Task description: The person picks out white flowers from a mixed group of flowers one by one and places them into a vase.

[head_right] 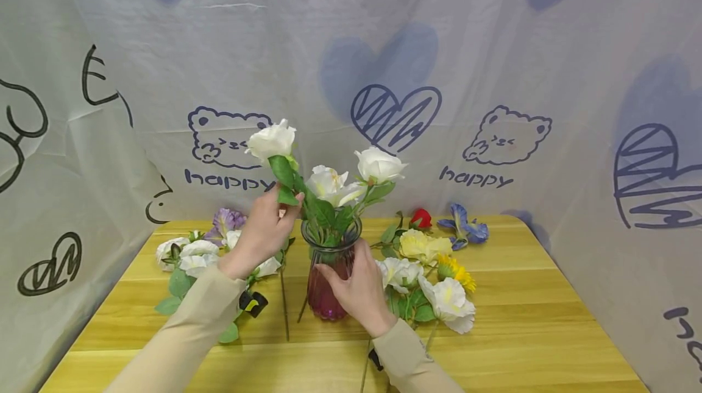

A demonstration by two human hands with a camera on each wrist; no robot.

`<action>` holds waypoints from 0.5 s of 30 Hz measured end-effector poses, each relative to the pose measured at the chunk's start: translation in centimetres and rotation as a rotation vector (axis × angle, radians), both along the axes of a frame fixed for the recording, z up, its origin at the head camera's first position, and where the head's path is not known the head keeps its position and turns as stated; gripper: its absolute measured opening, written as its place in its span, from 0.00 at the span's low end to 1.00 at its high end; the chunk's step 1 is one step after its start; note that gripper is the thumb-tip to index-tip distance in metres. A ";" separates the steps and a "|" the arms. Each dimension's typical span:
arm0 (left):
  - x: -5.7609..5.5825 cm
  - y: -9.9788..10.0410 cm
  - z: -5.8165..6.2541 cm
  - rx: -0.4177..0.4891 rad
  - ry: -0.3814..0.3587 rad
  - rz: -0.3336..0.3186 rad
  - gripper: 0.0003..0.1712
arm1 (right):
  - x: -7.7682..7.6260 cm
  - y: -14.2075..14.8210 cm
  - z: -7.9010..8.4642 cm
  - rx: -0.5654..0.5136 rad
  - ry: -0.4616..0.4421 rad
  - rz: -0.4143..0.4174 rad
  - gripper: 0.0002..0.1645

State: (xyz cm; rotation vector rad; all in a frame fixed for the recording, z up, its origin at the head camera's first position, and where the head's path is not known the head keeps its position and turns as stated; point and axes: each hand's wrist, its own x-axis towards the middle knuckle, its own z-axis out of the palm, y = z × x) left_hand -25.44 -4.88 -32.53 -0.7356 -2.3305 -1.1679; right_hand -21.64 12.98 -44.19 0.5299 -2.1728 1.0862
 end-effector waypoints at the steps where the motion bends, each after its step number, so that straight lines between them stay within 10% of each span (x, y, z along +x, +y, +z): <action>1: 0.0 0.1 -0.1 -0.015 -0.015 -0.008 0.14 | 0.0 0.0 0.0 0.000 0.002 0.000 0.47; 15: 0.3 -0.8 -1.8 -0.018 -0.208 0.024 0.23 | 0.1 0.0 0.1 -0.003 -0.011 0.012 0.47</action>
